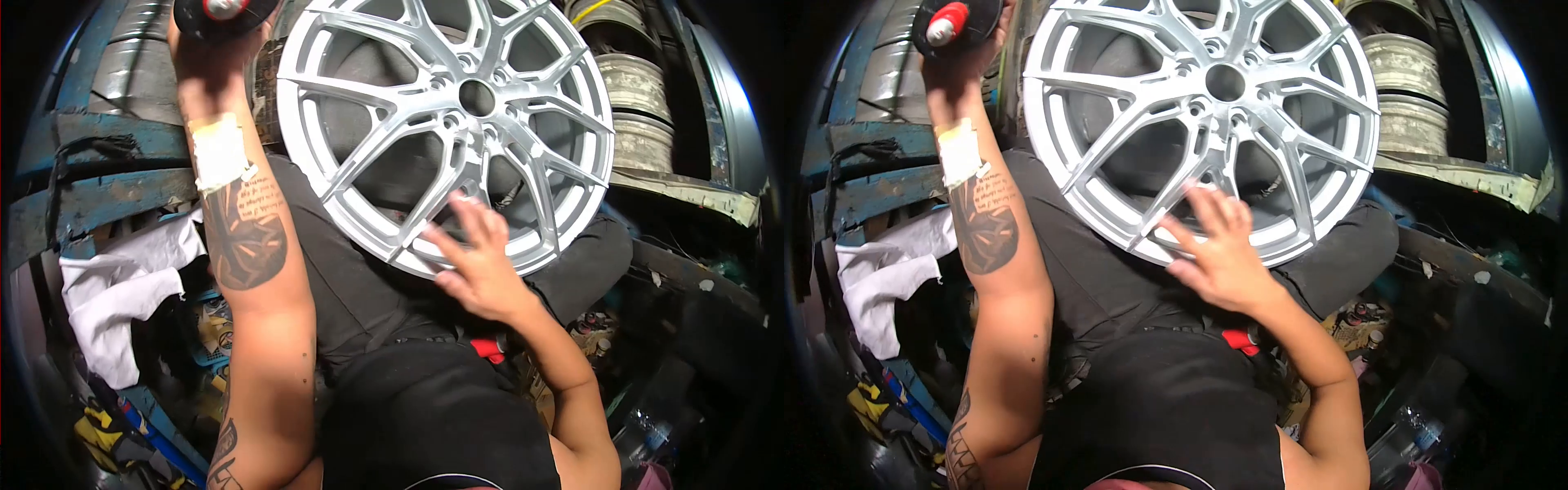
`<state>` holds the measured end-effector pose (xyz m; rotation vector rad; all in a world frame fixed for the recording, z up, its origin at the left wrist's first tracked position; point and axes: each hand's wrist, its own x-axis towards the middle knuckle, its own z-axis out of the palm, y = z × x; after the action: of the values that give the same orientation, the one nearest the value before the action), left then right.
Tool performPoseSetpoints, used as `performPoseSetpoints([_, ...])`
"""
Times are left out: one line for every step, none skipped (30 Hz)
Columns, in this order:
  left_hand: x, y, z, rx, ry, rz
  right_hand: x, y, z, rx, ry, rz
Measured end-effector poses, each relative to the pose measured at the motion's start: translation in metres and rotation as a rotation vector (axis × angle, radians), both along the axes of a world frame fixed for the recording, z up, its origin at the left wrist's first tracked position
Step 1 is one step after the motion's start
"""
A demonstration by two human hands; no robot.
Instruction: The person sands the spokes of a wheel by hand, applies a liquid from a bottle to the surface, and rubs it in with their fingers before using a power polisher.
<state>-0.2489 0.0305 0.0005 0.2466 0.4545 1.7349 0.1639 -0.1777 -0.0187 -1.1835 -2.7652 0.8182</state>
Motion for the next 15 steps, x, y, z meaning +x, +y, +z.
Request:
performPoseSetpoints([-0.010, 0.005, -0.004, -0.033, -0.030, -0.019, 0.008, 0.006, 0.001, 0.024, 0.077, -0.105])
performPoseSetpoints([-0.022, 0.013, -0.008, -0.065, -0.069, -0.053, 0.018, 0.011, 0.000, 0.056, 0.150, -0.180])
performPoseSetpoints([-0.031, 0.018, -0.012, -0.097, -0.108, -0.081, 0.026, 0.015, 0.001, 0.042, 0.216, -0.256])
performPoseSetpoints([-0.039, 0.023, -0.017, -0.128, -0.147, -0.105, 0.035, 0.018, 0.005, 0.030, 0.279, -0.337])
performPoseSetpoints([-0.046, 0.026, -0.023, -0.155, -0.189, -0.125, 0.045, 0.019, 0.008, 0.052, 0.278, -0.385])
performPoseSetpoints([-0.051, 0.030, -0.030, -0.183, -0.227, -0.141, 0.055, 0.020, 0.012, 0.074, 0.279, -0.434])
performPoseSetpoints([-0.055, 0.033, -0.038, -0.205, -0.259, -0.143, 0.068, 0.019, 0.017, 0.151, 0.249, -0.482])
performPoseSetpoints([-0.056, 0.033, -0.045, -0.222, -0.286, -0.127, 0.082, 0.021, 0.023, 0.236, 0.241, -0.490])
performPoseSetpoints([-0.057, 0.037, -0.053, -0.195, -0.301, -0.086, 0.101, 0.018, 0.026, 0.402, 0.054, -0.512])
performPoseSetpoints([-0.056, 0.036, -0.057, -0.229, -0.370, -0.055, 0.122, 0.017, 0.020, 0.486, 0.107, -0.557])
performPoseSetpoints([-0.055, 0.035, -0.060, -0.262, -0.438, -0.021, 0.125, 0.014, 0.026, 0.490, 0.243, -0.630])
performPoseSetpoints([-0.051, 0.035, -0.052, -0.351, -0.563, -0.010, 0.127, 0.011, 0.031, 0.574, 0.233, -0.620])
performPoseSetpoints([-0.059, 0.044, -0.070, -0.365, -0.544, 0.004, 0.131, 0.008, 0.029, 0.600, 0.226, -0.604])
performPoseSetpoints([-0.064, 0.050, -0.080, -0.422, -0.506, 0.043, 0.134, 0.007, 0.026, 0.628, 0.211, -0.595])
performPoseSetpoints([-0.062, 0.051, -0.084, -0.455, -0.463, 0.050, 0.133, 0.006, 0.023, 0.602, 0.261, -0.653])
